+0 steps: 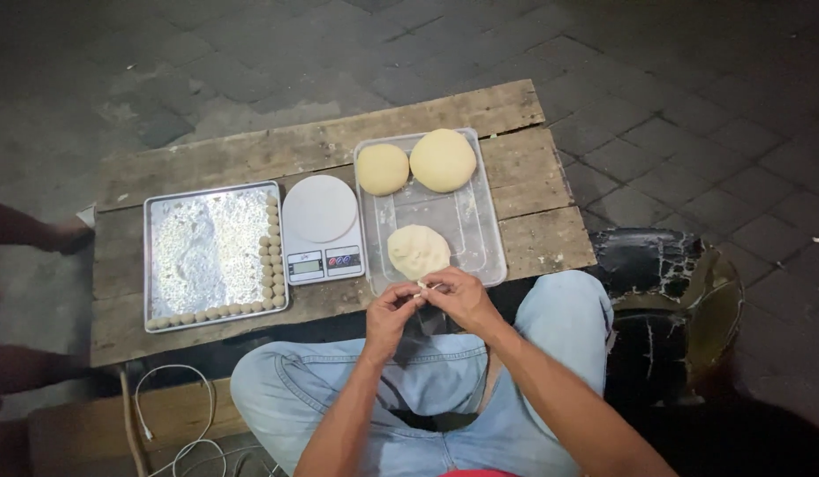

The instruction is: Shaping small dough balls by hand and placing them on a tray

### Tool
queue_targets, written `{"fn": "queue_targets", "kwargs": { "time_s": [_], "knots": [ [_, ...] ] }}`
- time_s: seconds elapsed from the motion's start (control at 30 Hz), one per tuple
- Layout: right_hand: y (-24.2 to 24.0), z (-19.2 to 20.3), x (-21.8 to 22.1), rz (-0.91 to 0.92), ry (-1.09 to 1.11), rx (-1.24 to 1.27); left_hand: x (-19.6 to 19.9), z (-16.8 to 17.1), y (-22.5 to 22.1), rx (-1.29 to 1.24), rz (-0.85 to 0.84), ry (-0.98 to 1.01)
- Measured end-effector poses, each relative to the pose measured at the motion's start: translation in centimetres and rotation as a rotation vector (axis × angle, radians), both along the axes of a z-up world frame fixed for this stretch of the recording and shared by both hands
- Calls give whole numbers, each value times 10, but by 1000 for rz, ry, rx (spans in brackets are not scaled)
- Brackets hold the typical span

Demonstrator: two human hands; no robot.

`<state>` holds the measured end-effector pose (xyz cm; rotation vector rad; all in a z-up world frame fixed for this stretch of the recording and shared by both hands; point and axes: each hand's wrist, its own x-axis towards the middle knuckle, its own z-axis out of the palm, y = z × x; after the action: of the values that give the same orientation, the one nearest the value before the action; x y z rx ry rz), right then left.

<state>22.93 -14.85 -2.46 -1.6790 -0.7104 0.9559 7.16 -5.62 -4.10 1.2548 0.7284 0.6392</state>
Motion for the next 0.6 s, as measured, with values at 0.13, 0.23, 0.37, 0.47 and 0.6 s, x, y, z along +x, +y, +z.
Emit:
{"fn": "queue_targets", "kwargs": {
  "time_s": [0.13,0.23,0.37,0.47,0.6],
  "knots": [
    [-2,22,-4,152,-98,25,0,-23,2,21,16,31],
    [-3,17,-2,196,-192,51,0,-41,3,-61,50,17],
    [-1,5,3,145,-40,22,2,-22,2,-27,49,147],
    [1,4,6,103,60,-23,5,-12,4,-44,66,186],
    [1,-7,5,132,163,28,-1,-29,6,-182,103,182]
  ]
}}
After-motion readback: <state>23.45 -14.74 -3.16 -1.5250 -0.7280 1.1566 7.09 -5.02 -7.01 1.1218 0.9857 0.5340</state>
